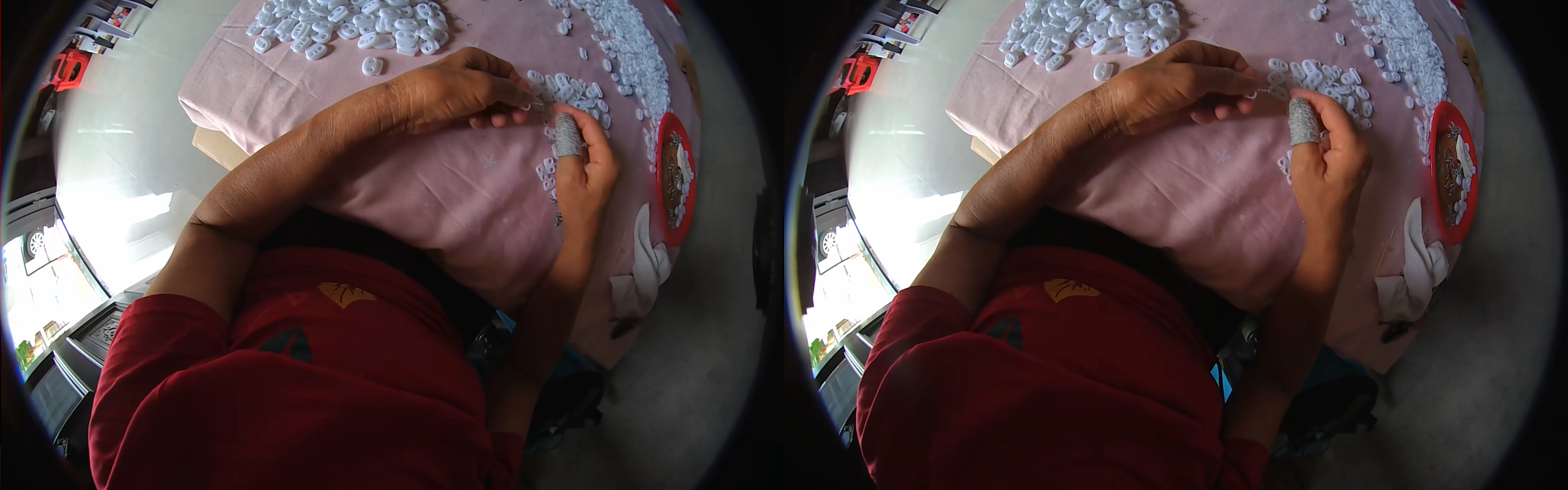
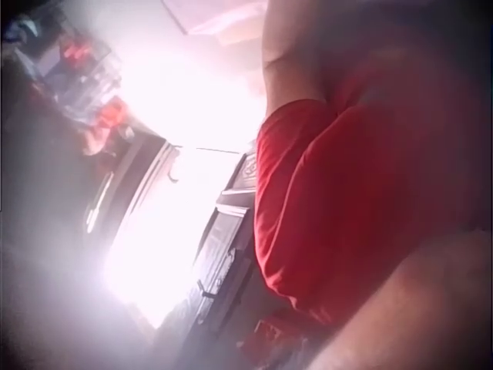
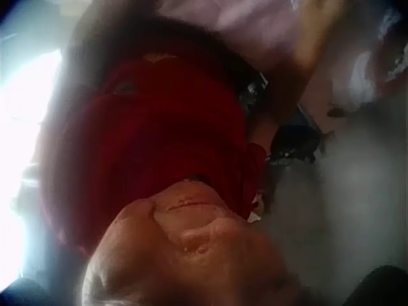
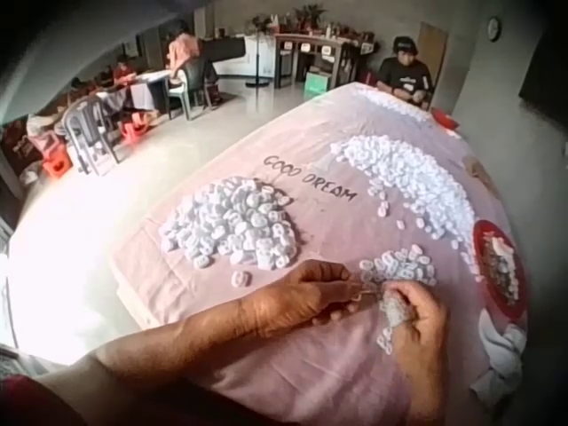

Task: The person assembles small white plastic components by hand, inserting metal rings into them.

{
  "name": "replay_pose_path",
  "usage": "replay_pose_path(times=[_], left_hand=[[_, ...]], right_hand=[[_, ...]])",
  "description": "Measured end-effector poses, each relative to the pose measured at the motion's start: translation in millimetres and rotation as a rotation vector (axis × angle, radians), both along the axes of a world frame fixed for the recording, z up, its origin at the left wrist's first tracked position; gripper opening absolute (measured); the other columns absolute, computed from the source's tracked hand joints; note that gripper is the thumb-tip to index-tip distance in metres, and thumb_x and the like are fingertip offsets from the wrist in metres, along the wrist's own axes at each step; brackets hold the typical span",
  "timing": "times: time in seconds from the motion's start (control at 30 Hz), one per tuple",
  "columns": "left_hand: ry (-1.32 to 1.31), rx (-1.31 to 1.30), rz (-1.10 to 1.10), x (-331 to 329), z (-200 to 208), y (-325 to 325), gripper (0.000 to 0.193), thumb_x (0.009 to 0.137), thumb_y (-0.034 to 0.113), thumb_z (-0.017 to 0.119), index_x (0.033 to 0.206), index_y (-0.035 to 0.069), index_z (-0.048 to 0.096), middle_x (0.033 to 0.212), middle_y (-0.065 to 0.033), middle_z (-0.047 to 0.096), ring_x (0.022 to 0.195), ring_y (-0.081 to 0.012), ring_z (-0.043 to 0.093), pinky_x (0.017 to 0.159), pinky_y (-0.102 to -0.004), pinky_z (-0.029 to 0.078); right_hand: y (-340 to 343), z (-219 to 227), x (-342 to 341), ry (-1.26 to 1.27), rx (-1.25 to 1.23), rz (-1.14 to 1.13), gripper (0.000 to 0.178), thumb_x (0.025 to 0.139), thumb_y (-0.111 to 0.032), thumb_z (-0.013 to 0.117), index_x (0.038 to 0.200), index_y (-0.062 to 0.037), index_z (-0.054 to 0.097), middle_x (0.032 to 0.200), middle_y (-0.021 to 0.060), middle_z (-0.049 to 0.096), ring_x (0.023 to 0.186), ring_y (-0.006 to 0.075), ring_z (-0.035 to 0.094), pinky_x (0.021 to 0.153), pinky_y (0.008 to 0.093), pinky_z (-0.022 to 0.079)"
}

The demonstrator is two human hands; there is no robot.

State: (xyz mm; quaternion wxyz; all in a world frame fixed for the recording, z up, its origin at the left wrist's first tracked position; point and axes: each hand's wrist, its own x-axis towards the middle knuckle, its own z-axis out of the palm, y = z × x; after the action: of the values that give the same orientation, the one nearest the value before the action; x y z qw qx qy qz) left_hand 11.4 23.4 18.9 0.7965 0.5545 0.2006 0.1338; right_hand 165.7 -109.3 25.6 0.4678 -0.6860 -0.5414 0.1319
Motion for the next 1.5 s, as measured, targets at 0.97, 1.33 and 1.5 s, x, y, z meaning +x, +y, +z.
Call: replay_pose_path(times=[0.97, 1.33, 1.5], left_hand=[[-0.167, 0.112, 0.028, 2.3, -1.0, -6.5, 0.016, 0.092, 0.019, 0.058, 0.096, 0.003, 0.062, 0.079, -0.001, 0.062, 0.066, -0.0042, 0.051, 0.061, -0.0196, 0.041], [-0.113, 0.197, 0.113, 2.1, -1.1, -10.3, 0.018, 0.09, 0.016, 0.061, 0.09, -0.002, 0.063, 0.08, -0.0051, 0.066, 0.074, -0.0092, 0.06, 0.07, -0.0232, 0.048], [-0.099, 0.267, 0.131, 2.9, -2.4, -10.9, 0.021, 0.09, 0.017, 0.061, 0.091, -0.004, 0.064, 0.081, -0.0069, 0.066, 0.077, -0.0115, 0.061, 0.074, -0.0253, 0.049]], right_hand=[[-1.9, 7.7, -14.8, 0.461, 0.043, 0.002, 0.028, 0.085, 0.0, 0.055, 0.111, -0.002, 0.066, 0.1, 0.0001, 0.066, 0.062, -0.0015, 0.041, 0.053, 0.013, 0.031], [-2.0, 11.5, -10.2, 0.7, 0.018, -0.108, 0.023, 0.083, 0.0, 0.06, 0.104, -0.0031, 0.069, 0.081, -0.0019, 0.062, 0.06, 0.0018, 0.047, 0.05, 0.0152, 0.033], [-2.8, 12.6, -12.8, 0.664, 0.003, -0.1, 0.023, 0.084, 0.0, 0.059, 0.105, -0.0024, 0.068, 0.081, -0.0015, 0.062, 0.06, 0.0021, 0.047, 0.051, 0.0152, 0.035]])
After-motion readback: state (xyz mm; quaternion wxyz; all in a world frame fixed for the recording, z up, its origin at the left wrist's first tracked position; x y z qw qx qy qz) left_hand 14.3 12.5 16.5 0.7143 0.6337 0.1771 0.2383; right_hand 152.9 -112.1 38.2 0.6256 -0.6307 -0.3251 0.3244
